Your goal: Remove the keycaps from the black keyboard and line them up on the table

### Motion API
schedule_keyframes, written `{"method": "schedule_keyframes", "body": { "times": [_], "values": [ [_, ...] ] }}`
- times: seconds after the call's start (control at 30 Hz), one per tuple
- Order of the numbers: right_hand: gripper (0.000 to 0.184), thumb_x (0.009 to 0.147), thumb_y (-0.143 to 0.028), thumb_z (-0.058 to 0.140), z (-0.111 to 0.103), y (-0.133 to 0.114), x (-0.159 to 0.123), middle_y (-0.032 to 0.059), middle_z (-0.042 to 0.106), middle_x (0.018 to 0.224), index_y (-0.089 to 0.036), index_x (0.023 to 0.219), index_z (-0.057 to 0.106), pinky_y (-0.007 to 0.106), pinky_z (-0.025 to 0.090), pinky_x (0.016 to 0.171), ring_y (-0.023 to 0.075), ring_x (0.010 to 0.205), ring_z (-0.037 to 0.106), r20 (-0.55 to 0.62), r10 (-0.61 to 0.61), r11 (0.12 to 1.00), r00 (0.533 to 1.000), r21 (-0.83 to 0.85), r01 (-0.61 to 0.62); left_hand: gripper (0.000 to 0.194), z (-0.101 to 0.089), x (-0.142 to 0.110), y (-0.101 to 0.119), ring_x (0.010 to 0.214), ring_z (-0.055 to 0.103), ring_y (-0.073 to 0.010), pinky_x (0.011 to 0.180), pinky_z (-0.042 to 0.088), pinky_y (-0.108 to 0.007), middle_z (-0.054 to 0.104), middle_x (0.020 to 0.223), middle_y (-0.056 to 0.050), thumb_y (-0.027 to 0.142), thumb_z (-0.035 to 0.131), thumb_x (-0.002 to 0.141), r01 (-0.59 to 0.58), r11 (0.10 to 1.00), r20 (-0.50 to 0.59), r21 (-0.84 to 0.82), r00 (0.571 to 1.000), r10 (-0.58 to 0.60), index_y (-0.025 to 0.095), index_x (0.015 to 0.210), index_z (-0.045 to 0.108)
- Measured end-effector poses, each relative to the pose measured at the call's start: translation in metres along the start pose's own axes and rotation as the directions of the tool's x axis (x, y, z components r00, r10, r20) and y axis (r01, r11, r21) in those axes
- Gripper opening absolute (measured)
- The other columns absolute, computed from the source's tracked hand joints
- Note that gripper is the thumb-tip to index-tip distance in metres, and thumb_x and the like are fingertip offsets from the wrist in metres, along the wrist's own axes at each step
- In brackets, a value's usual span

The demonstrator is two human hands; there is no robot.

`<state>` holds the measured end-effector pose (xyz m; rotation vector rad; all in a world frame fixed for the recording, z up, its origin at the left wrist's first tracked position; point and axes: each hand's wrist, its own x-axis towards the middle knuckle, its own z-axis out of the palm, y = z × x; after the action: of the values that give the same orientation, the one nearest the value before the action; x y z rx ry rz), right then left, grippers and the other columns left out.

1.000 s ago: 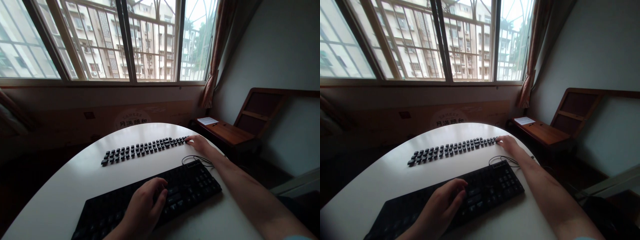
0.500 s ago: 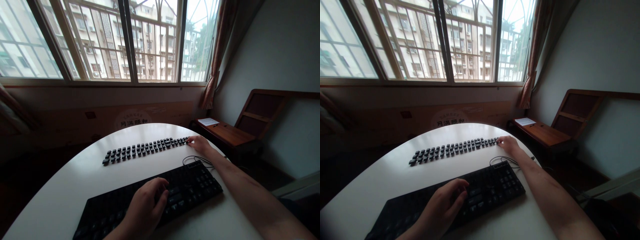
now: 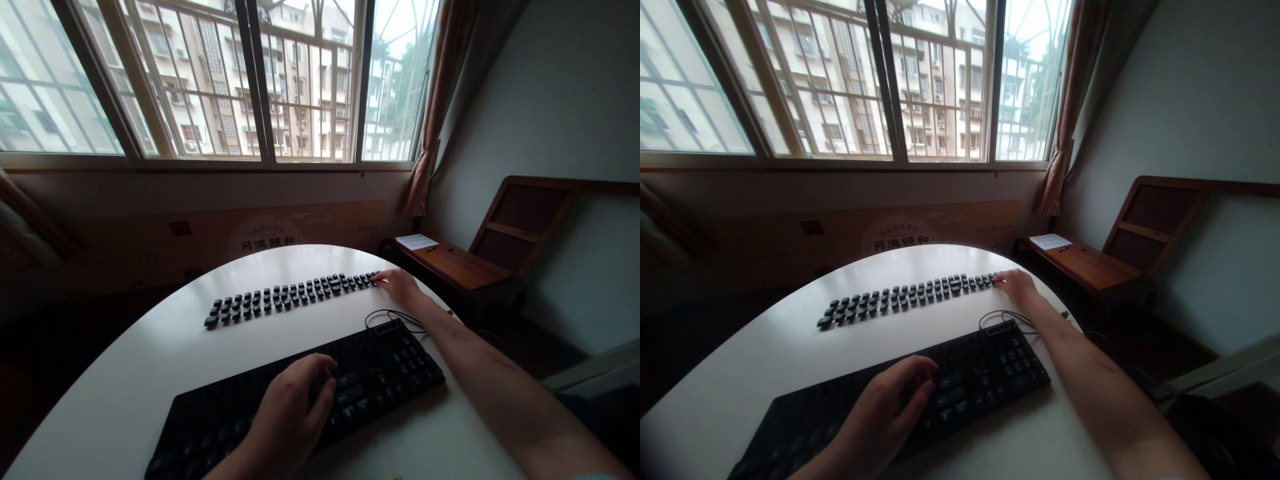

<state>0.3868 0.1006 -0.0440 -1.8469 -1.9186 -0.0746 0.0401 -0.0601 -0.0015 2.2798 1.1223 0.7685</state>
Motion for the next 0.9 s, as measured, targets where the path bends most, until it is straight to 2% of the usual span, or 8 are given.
{"method": "schedule_keyframes", "body": {
  "times": [0.33,0.5,0.6,0.73,0.8,0.83,0.9],
  "values": [
    [0.019,0.087,-0.028,0.066,-0.004,-0.001,-0.002,0.0027,0.078,0.105,-0.028,0.101,0.079,0.032,0.054,0.088,0.024,0.1,0.072,-0.053,0.0,1.0,0.999,0.03,0.002,0.02,-0.001,0.001,0.001,0.072,0.064,-0.0189,0.066,0.05,-0.028,0.069,0.084,-0.005,0.026,0.05,0.089,0.01,1.0,0.029,0.006,1.0,-0.01,0.02,0.101,0.064],
    [0.02,0.087,-0.026,0.063,-0.013,-0.01,-0.003,0.0079,0.078,0.104,-0.023,0.1,0.079,0.036,0.053,0.088,0.0285,0.099,0.071,-0.154,0.035,0.995,0.987,0.101,-0.019,0.02,0.0,0.0,0.001,0.076,0.065,-0.0196,0.071,0.051,-0.03,0.069,0.087,-0.006,0.026,0.049,0.089,0.001,1.0,0.03,0.013,1.0,-0.002,0.021,0.102,0.063],
    [0.025,0.09,-0.03,0.057,-0.034,-0.017,0.0,0.0102,0.078,0.099,-0.02,0.1,0.078,0.037,0.052,0.089,0.0288,0.098,0.071,-0.239,0.053,0.982,0.969,0.188,-0.007,0.018,0.0,0.0,0.0,0.078,0.065,-0.0199,0.072,0.052,-0.031,0.069,0.089,-0.006,0.024,0.05,0.089,-0.033,0.999,0.02,0.018,0.999,0.032,0.021,0.099,0.064],
    [0.042,0.097,-0.037,0.039,-0.082,-0.03,0.002,0.0108,0.077,0.095,-0.013,0.11,0.072,0.033,0.055,0.078,0.0225,0.082,0.071,-0.333,0.08,0.934,0.94,0.355,0.046,0.015,0.0,-0.002,-0.001,0.084,0.065,-0.0211,0.075,0.052,-0.033,0.068,0.091,-0.006,0.02,0.05,0.088,-0.12,0.991,-0.003,0.056,0.993,0.121,0.022,0.093,0.064],
    [0.052,0.1,-0.037,0.025,-0.107,-0.039,-0.005,0.011,0.075,0.098,-0.013,0.114,0.068,0.031,0.056,0.067,0.0187,0.071,0.069,-0.351,0.104,0.893,0.93,0.445,0.068,0.015,0.001,-0.002,-0.002,0.087,0.064,-0.0218,0.077,0.052,-0.034,0.068,0.091,-0.006,0.018,0.05,0.089,-0.166,0.982,-0.012,0.087,0.986,0.168,0.022,0.092,0.064],
    [0.054,0.1,-0.037,0.022,-0.117,-0.045,-0.012,0.0098,0.074,0.097,-0.014,0.112,0.068,0.029,0.056,0.066,0.0174,0.072,0.068,-0.348,0.105,0.854,0.932,0.511,0.095,0.015,0.001,-0.001,-0.002,0.088,0.063,-0.0221,0.079,0.053,-0.035,0.068,0.092,-0.006,0.018,0.05,0.089,-0.189,0.976,-0.013,0.104,0.982,0.191,0.022,0.092,0.064],
    [0.052,0.099,-0.043,0.028,-0.131,-0.056,-0.031,0.0087,0.072,0.089,-0.016,0.098,0.072,0.029,0.056,0.066,0.0177,0.074,0.066,-0.3,0.128,0.593,0.945,0.787,0.17,0.015,0.002,0.0,-0.002,0.091,0.062,-0.0228,0.082,0.053,-0.037,0.068,0.094,-0.007,0.017,0.05,0.089,-0.231,0.962,-0.006,0.144,0.972,0.234,0.022,0.091,0.063]
  ]
}}
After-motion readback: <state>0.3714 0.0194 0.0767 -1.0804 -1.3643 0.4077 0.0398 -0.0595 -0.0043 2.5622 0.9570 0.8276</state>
